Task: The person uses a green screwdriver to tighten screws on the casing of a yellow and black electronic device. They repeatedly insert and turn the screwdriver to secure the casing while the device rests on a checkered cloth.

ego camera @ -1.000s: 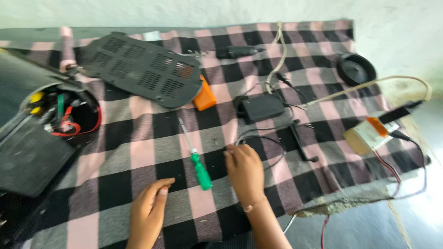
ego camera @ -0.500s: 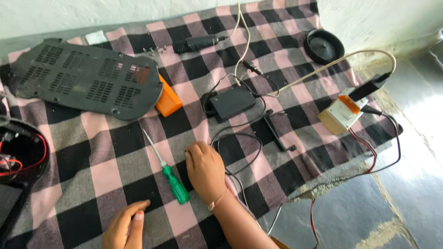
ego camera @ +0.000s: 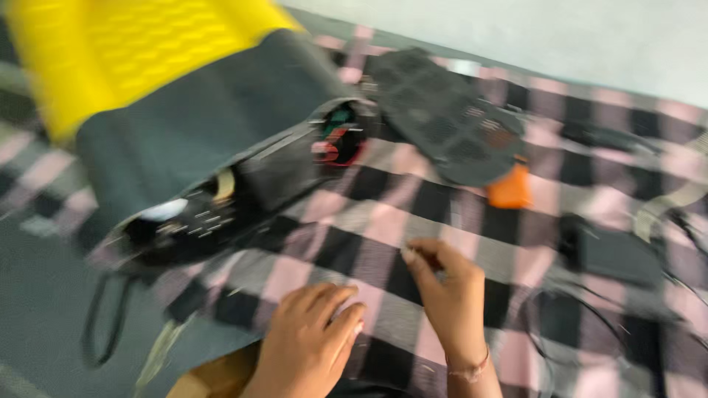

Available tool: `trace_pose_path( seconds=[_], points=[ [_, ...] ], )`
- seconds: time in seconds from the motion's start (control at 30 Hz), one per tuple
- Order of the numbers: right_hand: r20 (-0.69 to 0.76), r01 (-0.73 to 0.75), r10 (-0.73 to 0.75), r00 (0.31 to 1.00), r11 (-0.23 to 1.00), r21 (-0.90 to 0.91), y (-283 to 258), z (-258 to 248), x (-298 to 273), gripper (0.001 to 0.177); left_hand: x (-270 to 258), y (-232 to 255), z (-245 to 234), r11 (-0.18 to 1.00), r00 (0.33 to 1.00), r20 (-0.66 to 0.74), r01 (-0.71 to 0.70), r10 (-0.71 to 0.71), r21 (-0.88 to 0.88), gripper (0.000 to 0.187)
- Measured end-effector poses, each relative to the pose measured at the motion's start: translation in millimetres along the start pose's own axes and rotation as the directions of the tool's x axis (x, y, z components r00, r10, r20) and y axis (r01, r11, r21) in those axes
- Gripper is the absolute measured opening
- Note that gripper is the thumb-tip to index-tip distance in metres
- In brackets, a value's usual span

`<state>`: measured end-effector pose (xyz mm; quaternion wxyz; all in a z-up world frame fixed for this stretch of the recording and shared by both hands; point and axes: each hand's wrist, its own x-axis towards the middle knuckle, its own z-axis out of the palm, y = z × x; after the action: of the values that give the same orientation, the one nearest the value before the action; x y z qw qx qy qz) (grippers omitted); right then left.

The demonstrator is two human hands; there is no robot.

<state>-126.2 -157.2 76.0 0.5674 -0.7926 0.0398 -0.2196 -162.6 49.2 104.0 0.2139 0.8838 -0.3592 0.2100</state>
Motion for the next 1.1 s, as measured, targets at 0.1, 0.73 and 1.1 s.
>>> trace_pose_path(
  seconds=[0.1,0.73,1.1],
  points=[
    [0.049,0.186,-0.190,0.980,0.979,0.077,-22.3,54.7,36.0,0.015,1.3,-7.5,-77.5,0.954,0.992,-0.122,0.061,-0.025,0.294,0.023],
    [0.129,0.758,-0.753,0.646,0.652,0.010,14.4,215.8,54.2,0.049,24.7,-117.4,-34.6,0.830,0.926,-0.361,0.289,-0.115,0.477,0.037],
    [0.219,0.753,-0.737,0.640,0.658,0.012,28.4,215.1,50.0,0.046,62.7,-142.0,3.4,0.874,0.638,-0.709,0.482,-0.299,0.065,0.046]
  ],
)
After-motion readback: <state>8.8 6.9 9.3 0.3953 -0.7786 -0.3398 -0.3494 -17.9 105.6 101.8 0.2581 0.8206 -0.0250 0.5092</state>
